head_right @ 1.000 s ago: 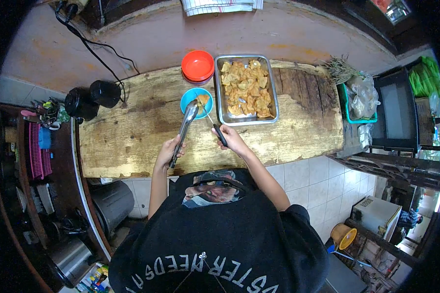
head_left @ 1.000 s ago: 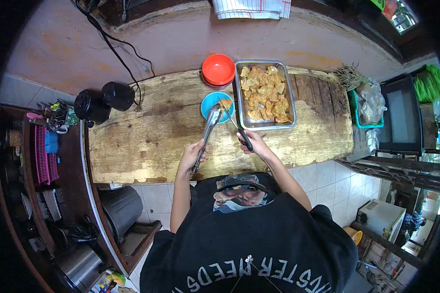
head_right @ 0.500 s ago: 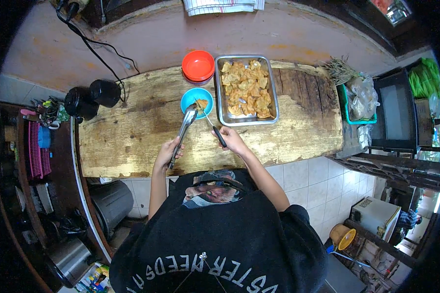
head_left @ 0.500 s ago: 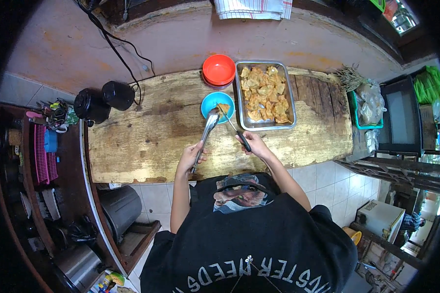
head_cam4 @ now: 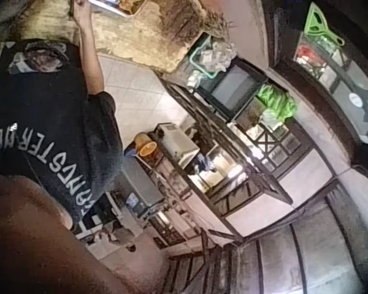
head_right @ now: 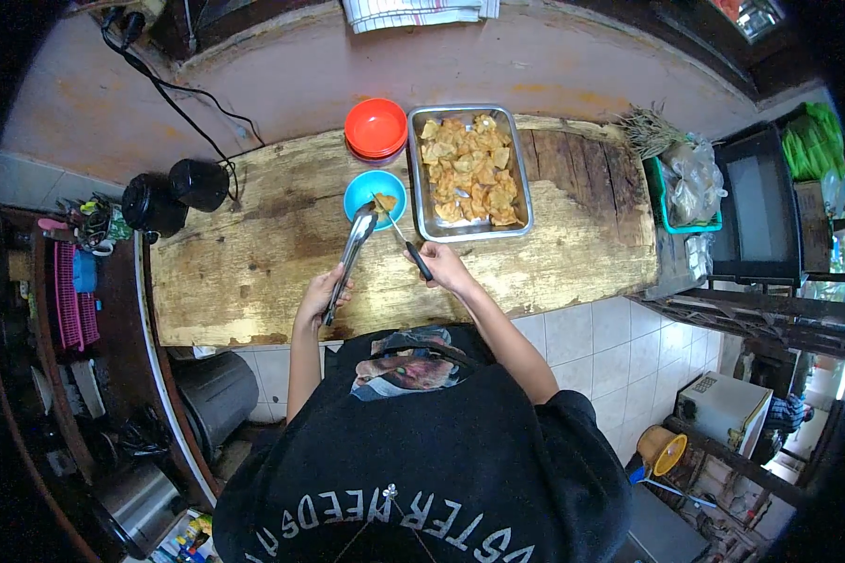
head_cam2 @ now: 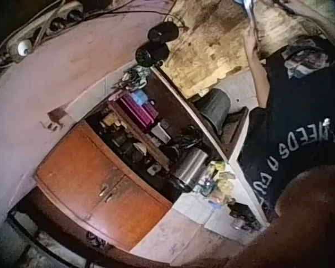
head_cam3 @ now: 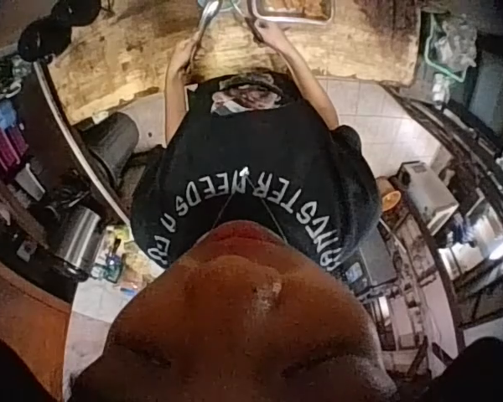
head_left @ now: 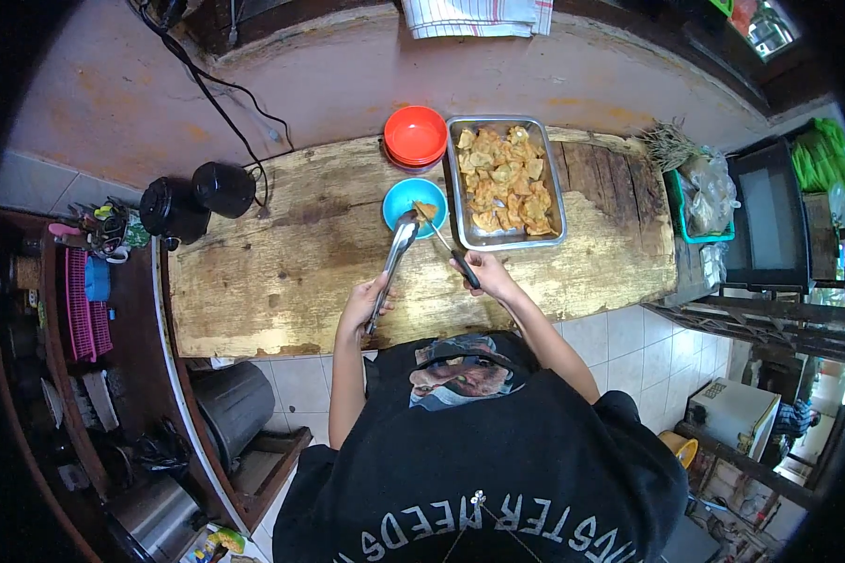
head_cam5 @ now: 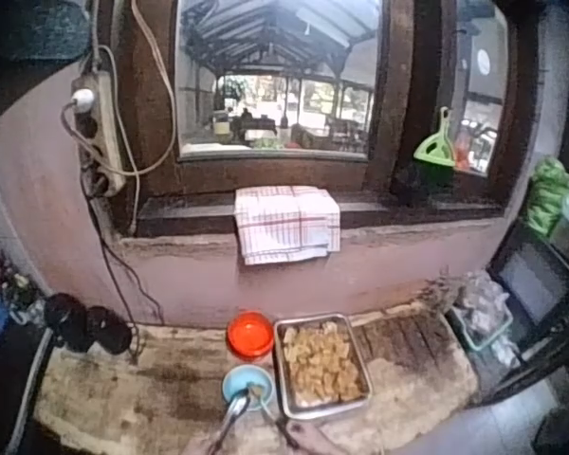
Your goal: Cutting pieces of fried food into smaller portions and placing them into bowls using tongs and scissors.
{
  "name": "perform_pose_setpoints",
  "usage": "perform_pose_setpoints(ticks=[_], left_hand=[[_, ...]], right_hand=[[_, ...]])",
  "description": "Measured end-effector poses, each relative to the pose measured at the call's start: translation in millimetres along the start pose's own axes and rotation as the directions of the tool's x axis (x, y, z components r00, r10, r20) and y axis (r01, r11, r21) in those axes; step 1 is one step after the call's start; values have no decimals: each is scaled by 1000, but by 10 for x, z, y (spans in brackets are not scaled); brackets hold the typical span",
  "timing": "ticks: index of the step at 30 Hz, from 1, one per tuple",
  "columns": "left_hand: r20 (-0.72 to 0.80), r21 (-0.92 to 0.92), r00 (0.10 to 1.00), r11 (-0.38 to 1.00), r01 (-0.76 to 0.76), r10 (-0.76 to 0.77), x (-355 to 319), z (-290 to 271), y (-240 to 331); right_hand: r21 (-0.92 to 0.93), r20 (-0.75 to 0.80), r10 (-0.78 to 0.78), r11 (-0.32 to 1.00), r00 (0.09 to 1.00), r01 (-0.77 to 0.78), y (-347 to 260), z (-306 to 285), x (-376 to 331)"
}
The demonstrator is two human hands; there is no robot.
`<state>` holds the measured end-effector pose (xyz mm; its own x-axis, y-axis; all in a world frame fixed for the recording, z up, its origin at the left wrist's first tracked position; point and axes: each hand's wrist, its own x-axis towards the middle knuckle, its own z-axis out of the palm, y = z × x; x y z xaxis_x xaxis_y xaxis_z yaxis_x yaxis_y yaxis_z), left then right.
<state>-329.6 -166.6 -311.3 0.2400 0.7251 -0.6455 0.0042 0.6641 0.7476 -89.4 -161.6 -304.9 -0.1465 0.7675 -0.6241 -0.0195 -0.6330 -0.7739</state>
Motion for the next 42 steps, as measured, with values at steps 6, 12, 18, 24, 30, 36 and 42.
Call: perform_pose_setpoints(ticks=[6, 12, 18, 24, 30, 36, 42], left_hand=[[-13, -28, 1000, 1000, 14, -15, -25, 24, 23], [-78, -6, 997, 1000, 5, -5, -14, -7, 47], [-46, 29, 999, 999, 31, -29, -24, -53, 185], [-18, 91, 997, 993, 80, -79, -107, 62, 557], [9, 157, 987, 975, 157, -161, -79, 71, 780], [4, 118, 988, 981, 156, -157, -172, 172, 759], [-23, 197, 1000, 980, -11, 16, -255, 708, 637]], right_hand=[[-13, 11, -7, 1000, 1000, 7, 7, -43, 36], [39, 24, -25, 999, 999, 24, -95, -69, 2], [22, -5, -39, 999, 999, 39, -172, -55, -84], [-15, -45, -63, 998, 997, 62, -182, -62, -156], [67, -26, -77, 995, 997, 79, -106, -175, -235], [101, -81, -55, 993, 995, 63, -129, -366, -457], [-3, -192, -125, 992, 973, 127, -257, -669, -706]])
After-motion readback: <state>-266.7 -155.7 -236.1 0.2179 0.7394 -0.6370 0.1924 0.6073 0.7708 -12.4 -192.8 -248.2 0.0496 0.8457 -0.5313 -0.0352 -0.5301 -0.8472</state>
